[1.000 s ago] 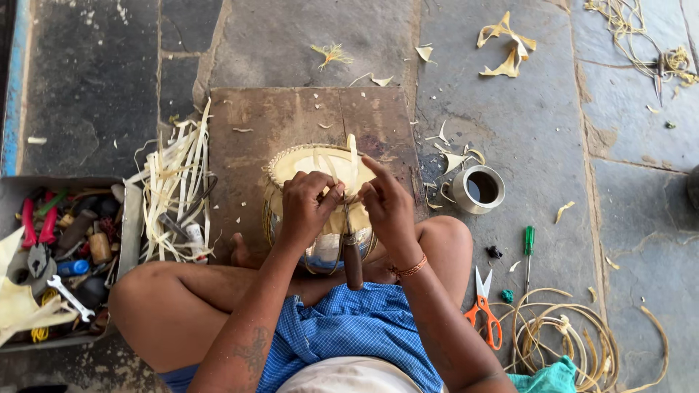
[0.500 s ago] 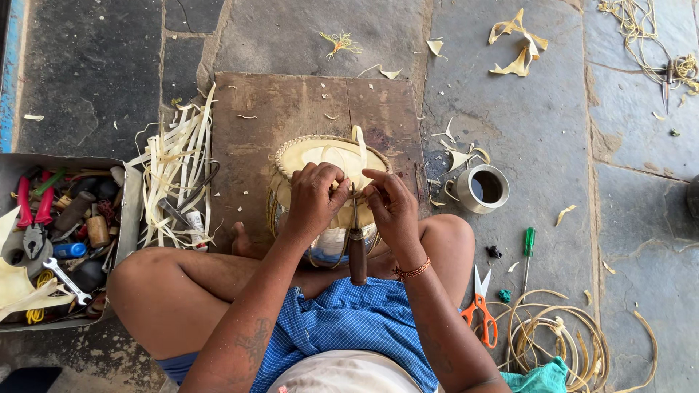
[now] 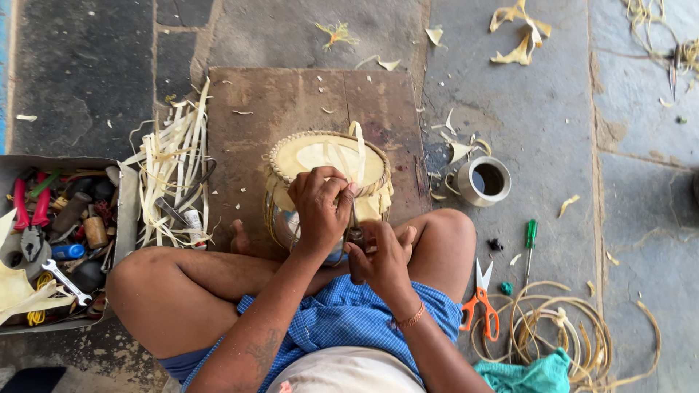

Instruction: The person is repairing a drum by hand. They use a sharp metal awl to thread and tighten leather straps through the drumhead and around the wooden body, trimming excess material with scissors.

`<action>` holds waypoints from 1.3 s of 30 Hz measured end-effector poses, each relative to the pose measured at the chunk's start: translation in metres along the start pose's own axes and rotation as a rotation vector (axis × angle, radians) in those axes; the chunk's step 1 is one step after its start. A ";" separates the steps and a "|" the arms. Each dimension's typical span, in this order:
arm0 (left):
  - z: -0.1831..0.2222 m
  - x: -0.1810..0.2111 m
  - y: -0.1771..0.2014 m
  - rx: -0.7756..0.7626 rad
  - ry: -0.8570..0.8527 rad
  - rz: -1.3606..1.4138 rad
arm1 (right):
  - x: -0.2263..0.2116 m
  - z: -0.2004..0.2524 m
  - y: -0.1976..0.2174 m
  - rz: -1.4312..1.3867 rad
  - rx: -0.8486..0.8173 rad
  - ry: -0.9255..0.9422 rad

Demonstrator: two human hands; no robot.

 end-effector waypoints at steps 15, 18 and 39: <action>-0.013 -0.037 0.003 -0.118 -0.006 0.004 | -0.017 0.054 0.026 0.066 -0.434 -0.199; -0.026 -0.051 0.008 -0.142 0.021 0.102 | -0.030 0.075 0.033 0.219 -0.425 0.132; -0.022 -0.029 0.007 -0.291 -0.008 0.120 | 0.016 -0.022 -0.011 0.186 -0.426 -0.135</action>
Point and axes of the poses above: each hand's wrist, its own z-axis away from the middle knuckle, its own y-axis out of the back of the hand, x = y × z, the point moved 6 cm from there along -z, towards the middle knuckle, and after that the axes turned 5 degrees about -z, right-handed, at the moved point
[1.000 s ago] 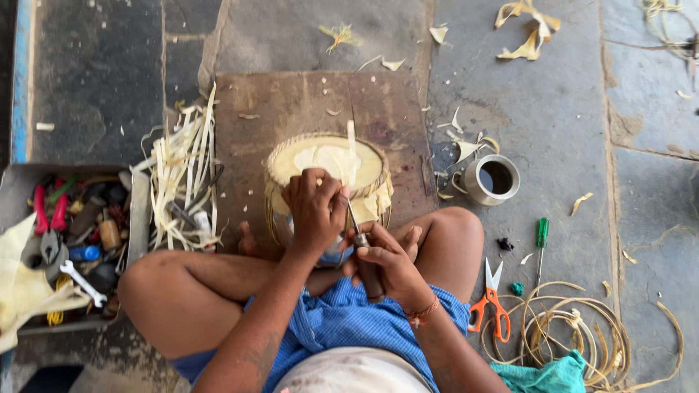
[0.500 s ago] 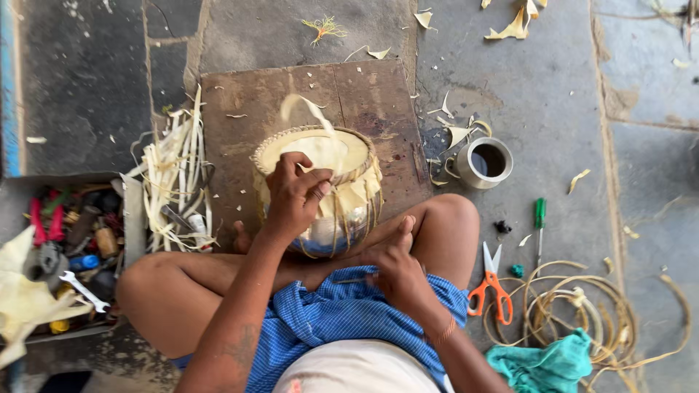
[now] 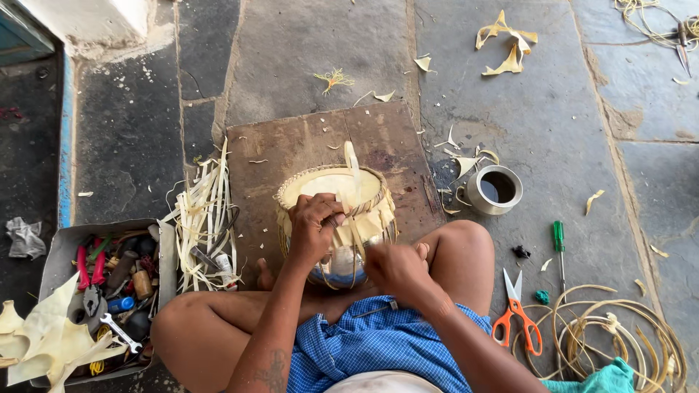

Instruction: The person is repairing a drum by hand. They use a sharp metal awl to thread and tighten leather straps through the drumhead and around the wooden body, trimming excess material with scissors.

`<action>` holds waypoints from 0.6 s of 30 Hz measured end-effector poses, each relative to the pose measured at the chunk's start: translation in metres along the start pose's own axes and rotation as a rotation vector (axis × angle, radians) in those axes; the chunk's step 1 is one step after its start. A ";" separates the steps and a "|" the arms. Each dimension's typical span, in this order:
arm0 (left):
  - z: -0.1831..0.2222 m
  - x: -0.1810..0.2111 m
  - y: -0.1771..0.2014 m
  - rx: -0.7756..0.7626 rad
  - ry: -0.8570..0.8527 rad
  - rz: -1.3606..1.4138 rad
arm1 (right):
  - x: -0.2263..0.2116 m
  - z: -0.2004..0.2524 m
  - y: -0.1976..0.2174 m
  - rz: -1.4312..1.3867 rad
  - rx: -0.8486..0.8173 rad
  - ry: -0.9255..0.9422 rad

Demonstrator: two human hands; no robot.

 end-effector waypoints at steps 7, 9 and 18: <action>0.008 0.002 -0.001 -0.004 -0.082 0.115 | 0.004 0.042 0.023 -0.065 -0.037 0.168; 0.005 0.005 -0.001 -0.008 -0.078 0.095 | 0.000 0.021 0.041 -0.068 0.144 0.048; 0.008 -0.002 -0.002 0.010 0.012 0.119 | -0.027 -0.031 0.021 0.151 0.092 0.063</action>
Point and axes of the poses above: each hand's wrist, its own z-axis away from the middle knuckle, its own y-axis out of the back of the hand, x = y × z, the point moved 6 cm from there along -z, towards the middle knuckle, and after that the axes turned 5 degrees about -z, right-handed, at the moved point
